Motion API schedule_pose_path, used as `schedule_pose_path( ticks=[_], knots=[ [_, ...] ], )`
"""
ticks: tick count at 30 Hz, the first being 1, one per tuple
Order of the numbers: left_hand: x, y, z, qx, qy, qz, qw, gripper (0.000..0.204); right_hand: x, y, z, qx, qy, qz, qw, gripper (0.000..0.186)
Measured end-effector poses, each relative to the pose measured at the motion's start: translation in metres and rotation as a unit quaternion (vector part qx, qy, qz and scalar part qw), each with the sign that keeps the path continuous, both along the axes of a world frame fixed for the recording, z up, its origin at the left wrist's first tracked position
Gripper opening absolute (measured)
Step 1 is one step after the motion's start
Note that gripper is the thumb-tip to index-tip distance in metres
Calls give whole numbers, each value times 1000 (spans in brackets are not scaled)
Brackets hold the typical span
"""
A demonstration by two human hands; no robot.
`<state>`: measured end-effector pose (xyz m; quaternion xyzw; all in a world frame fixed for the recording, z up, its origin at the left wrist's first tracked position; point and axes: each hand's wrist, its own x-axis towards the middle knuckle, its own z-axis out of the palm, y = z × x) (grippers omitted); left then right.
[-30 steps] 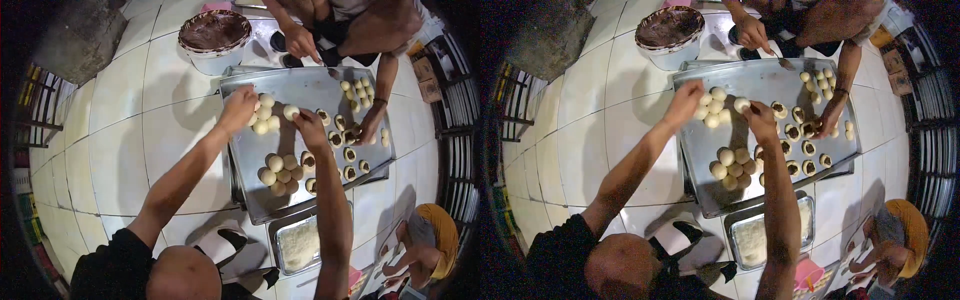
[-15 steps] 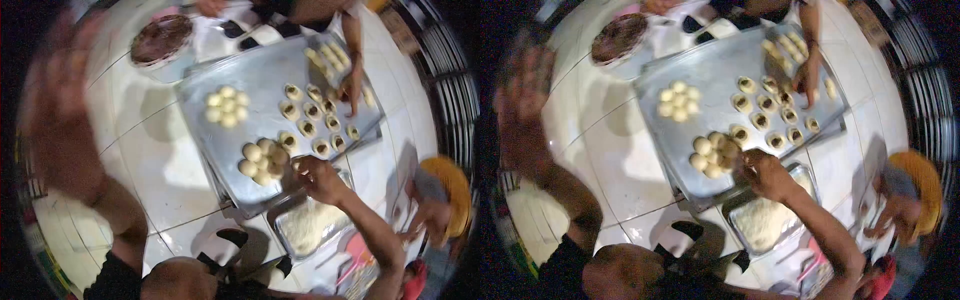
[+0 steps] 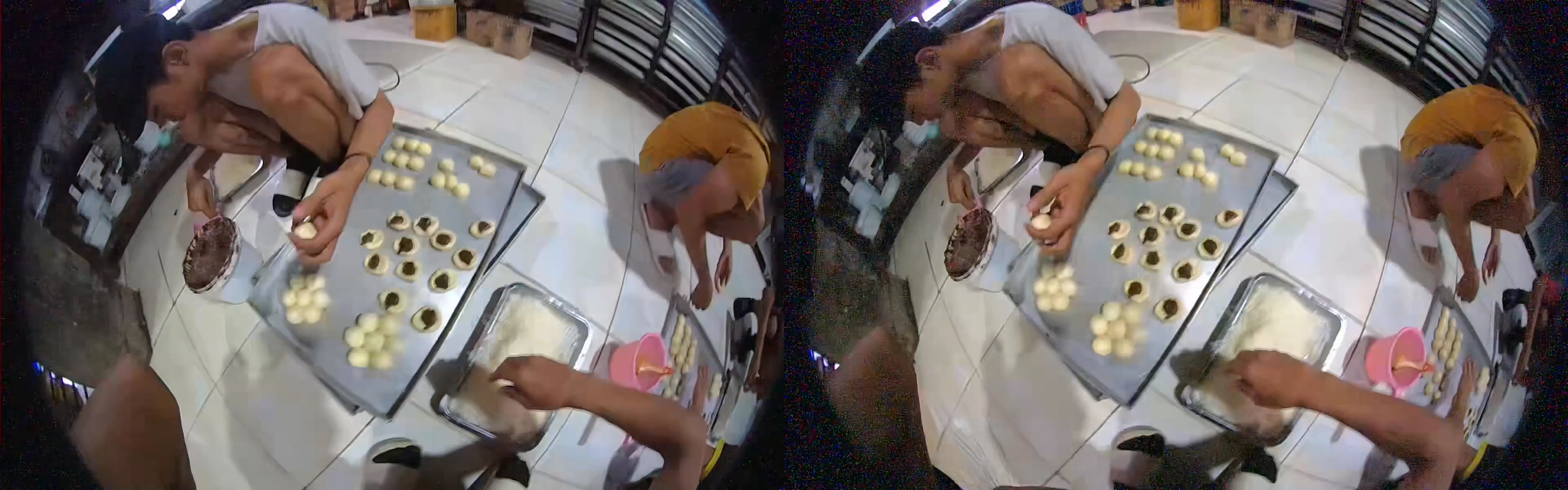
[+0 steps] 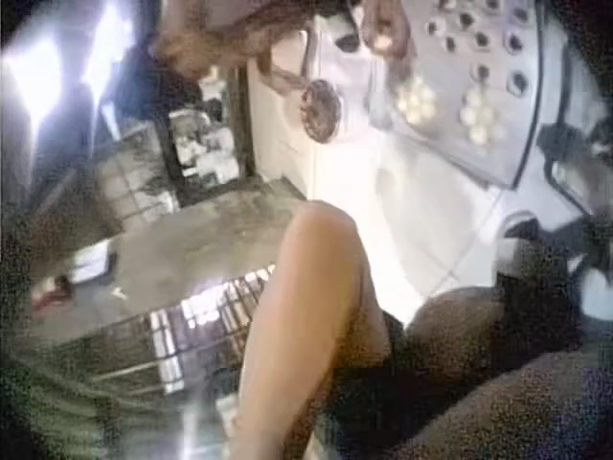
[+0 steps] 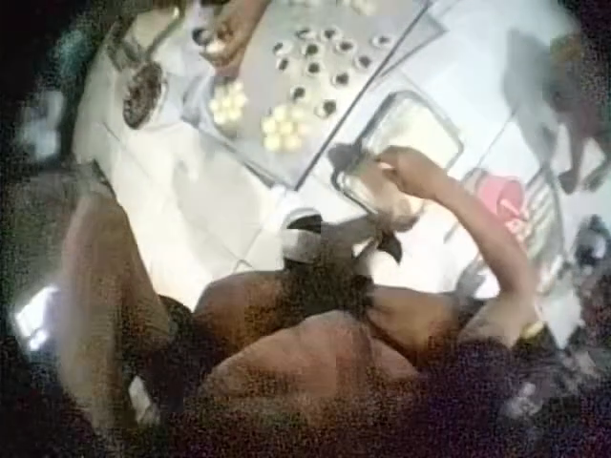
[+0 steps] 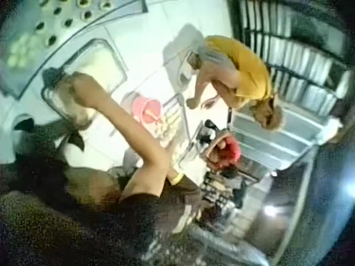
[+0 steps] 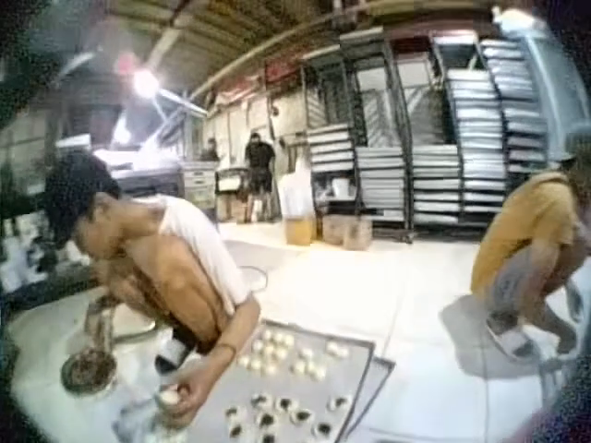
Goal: Shaping bread dough balls and placing them onto baking trays.
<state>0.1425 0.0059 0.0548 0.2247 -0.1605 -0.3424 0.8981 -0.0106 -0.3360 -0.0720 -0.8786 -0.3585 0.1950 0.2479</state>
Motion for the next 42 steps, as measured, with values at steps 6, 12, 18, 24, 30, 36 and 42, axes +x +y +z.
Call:
schedule_pose_path(
  ticks=[6,12,18,24,30,36,42],
  knots=[
    [-48,-22,10,63,-25,52,996,53,-33,-24,17,4,105,-125,987,33],
    [-69,-72,-8,64,-25,68,995,52,-26,-3,-82,-95,-157,-129,975,32],
    [-59,-57,12,131,-118,127,976,50,-66,-13,-70,122,-69,-454,880,24],
    [-2,-17,-104,713,-374,212,554,25,-70,-23,-87,54,-27,-400,915,21],
    [37,17,-224,743,-469,89,470,25,-78,-19,-81,90,-94,-441,888,20],
    [20,-1,-214,563,-272,86,775,30,-67,-4,-33,177,6,-499,848,20],
    [-64,-117,-146,163,140,33,976,35,-105,-36,-79,161,-94,-480,857,21]
  ],
)
